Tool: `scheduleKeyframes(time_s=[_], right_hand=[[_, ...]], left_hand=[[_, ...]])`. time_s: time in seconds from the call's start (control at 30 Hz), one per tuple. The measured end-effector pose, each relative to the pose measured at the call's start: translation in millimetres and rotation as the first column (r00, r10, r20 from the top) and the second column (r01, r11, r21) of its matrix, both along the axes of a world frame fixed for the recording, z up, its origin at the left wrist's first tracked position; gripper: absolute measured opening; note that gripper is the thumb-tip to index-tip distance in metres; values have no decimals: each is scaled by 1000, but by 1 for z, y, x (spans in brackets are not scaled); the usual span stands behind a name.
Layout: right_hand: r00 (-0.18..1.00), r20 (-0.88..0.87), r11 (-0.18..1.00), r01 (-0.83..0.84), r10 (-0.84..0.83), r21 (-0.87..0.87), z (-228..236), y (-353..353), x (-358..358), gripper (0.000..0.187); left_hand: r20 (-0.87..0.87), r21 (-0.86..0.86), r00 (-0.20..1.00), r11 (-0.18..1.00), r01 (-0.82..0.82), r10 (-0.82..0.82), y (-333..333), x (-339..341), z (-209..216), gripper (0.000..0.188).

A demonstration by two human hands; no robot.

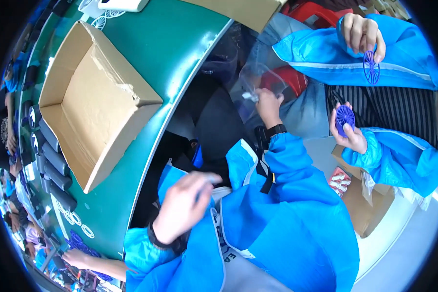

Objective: The person picks up a purple fan guard from a box to inspect it, then opens a plastic bag to pour more guards into the box. They continue picking up and inspecting the purple fan guards throughout the video.

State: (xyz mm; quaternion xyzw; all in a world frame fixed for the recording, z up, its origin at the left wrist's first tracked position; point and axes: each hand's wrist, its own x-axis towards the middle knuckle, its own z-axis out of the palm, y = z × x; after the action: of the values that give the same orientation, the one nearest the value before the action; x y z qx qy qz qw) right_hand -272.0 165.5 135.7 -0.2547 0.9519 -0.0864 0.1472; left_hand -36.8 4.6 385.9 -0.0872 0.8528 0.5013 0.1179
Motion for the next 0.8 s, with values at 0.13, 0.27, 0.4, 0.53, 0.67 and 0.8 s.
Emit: scheduleKeyframes(time_s=[0.13,0.27,0.4,0.53,0.67,0.8], right_hand=[[987,-159,989,-57,34,-139,61,9,2,29],[978,-187,957,-139,92,-255,122,21,14,30],[902,-431,897,-212,27,-389,200,35,45,31],[883,-458,833,-177,-100,-524,263,41,81,31],[817,-575,619,-479,53,-623,292,49,115,30],[789,-600,418,-592,129,-689,319,66,142,25]], left_hand=[[84,74,955,954,-291,285,-6,3,-44,15],[101,93,932,929,-358,349,-8,4,-81,17],[22,119,922,915,-385,386,-11,-10,-105,22],[-284,-107,903,925,-365,323,-7,-54,-122,37],[-482,-522,867,753,-401,128,-3,-92,-132,57],[-318,-135,898,924,-359,303,-26,-93,-166,28]])
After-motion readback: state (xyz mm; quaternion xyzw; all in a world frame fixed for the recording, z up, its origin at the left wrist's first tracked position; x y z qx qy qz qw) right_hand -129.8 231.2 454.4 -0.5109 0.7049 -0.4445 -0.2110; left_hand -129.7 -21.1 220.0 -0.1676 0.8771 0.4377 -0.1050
